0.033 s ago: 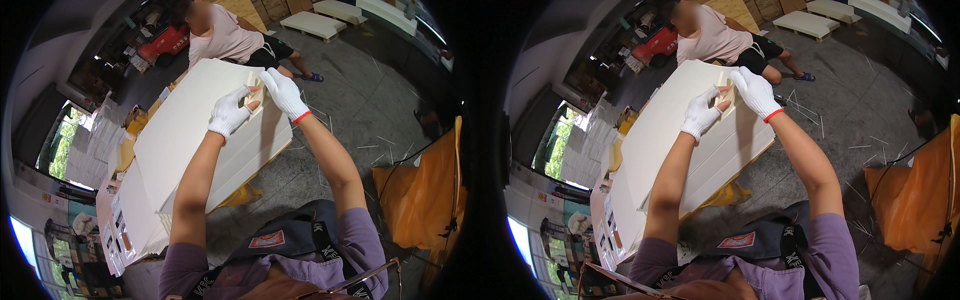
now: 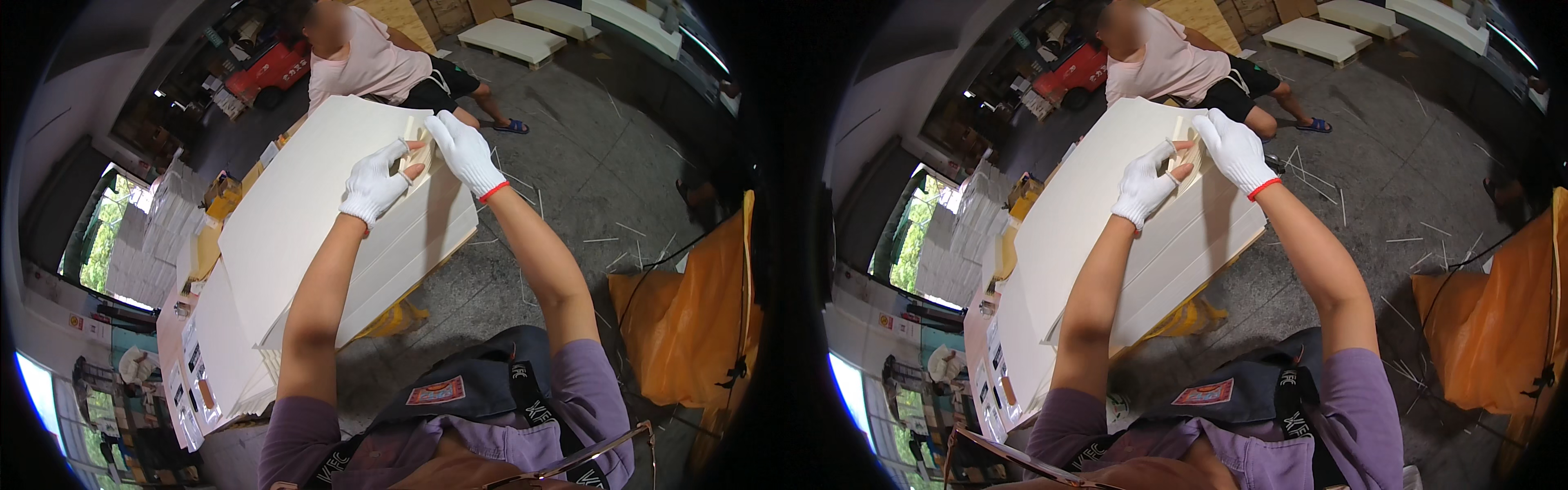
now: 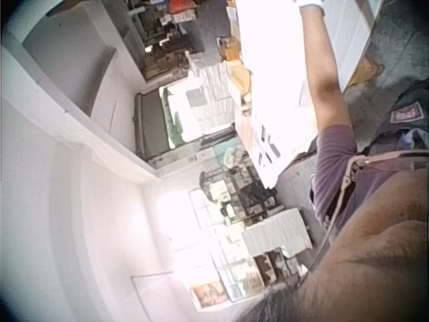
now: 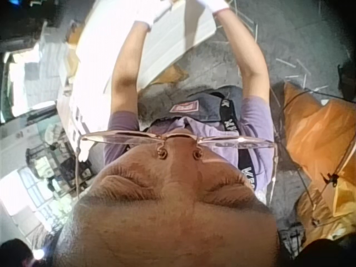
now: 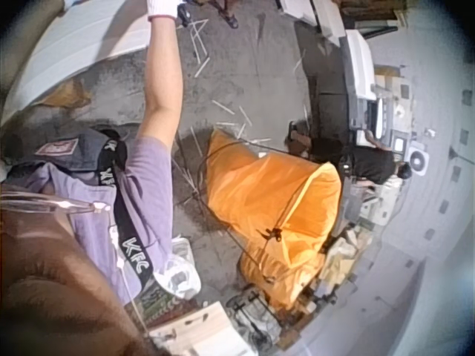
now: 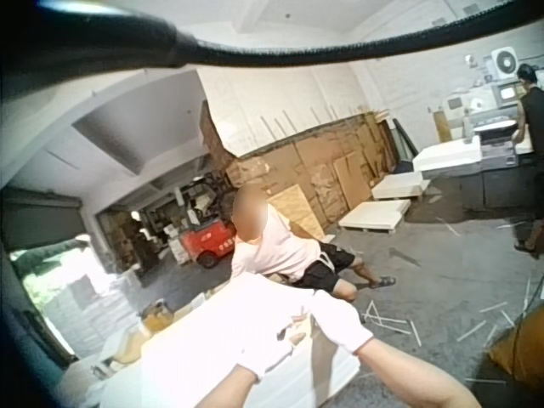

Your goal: The person repeatedly separates several sheets from a large stack of white paper by fanning the edge with their fingers and then places the smaller group of sheets on a separate stack.

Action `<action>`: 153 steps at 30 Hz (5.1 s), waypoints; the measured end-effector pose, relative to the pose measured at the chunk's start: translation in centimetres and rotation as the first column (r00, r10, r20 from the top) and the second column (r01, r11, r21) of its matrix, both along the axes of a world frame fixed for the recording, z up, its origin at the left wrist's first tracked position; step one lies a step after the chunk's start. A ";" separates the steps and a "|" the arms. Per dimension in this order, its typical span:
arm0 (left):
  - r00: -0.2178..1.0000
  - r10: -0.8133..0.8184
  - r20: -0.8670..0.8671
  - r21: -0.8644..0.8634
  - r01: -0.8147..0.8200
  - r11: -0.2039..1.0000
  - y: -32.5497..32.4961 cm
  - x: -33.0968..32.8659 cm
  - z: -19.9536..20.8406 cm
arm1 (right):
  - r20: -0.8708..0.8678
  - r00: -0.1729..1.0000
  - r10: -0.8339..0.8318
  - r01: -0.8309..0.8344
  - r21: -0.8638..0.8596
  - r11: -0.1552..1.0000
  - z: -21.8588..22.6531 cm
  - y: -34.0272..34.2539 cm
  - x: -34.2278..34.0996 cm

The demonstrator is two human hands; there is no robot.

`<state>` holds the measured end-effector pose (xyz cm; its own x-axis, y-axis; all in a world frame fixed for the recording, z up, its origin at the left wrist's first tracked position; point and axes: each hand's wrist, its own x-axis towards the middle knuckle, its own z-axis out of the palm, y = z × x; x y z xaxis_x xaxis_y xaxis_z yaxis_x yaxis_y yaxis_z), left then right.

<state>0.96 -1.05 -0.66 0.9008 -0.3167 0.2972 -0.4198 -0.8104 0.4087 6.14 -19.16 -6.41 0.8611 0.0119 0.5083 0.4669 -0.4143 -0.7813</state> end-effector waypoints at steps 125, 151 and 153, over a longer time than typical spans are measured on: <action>0.999 -0.015 -0.028 0.106 0.018 0.994 -0.4 -0.5 -0.4 | 0.355 0.928 0.115 0.137 -0.610 0.780 1.6 -3.7 -0.6; 0.999 0.006 -0.046 0.083 -0.002 0.997 -0.4 -0.2 -0.5 | -0.166 0.979 0.116 -0.098 0.115 0.989 -0.7 -1.1 0.3; 0.999 0.005 -0.042 0.083 -0.001 0.997 -0.4 -0.2 -0.5 | -0.136 0.986 0.101 -0.086 0.112 0.990 -0.8 -1.1 0.3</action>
<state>0.72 -1.42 -1.15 0.9128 -0.3361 0.2319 -0.4013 -0.8435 0.3570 6.45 -20.26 -7.20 0.9217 0.0489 0.3848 0.3821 -0.2855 -0.8789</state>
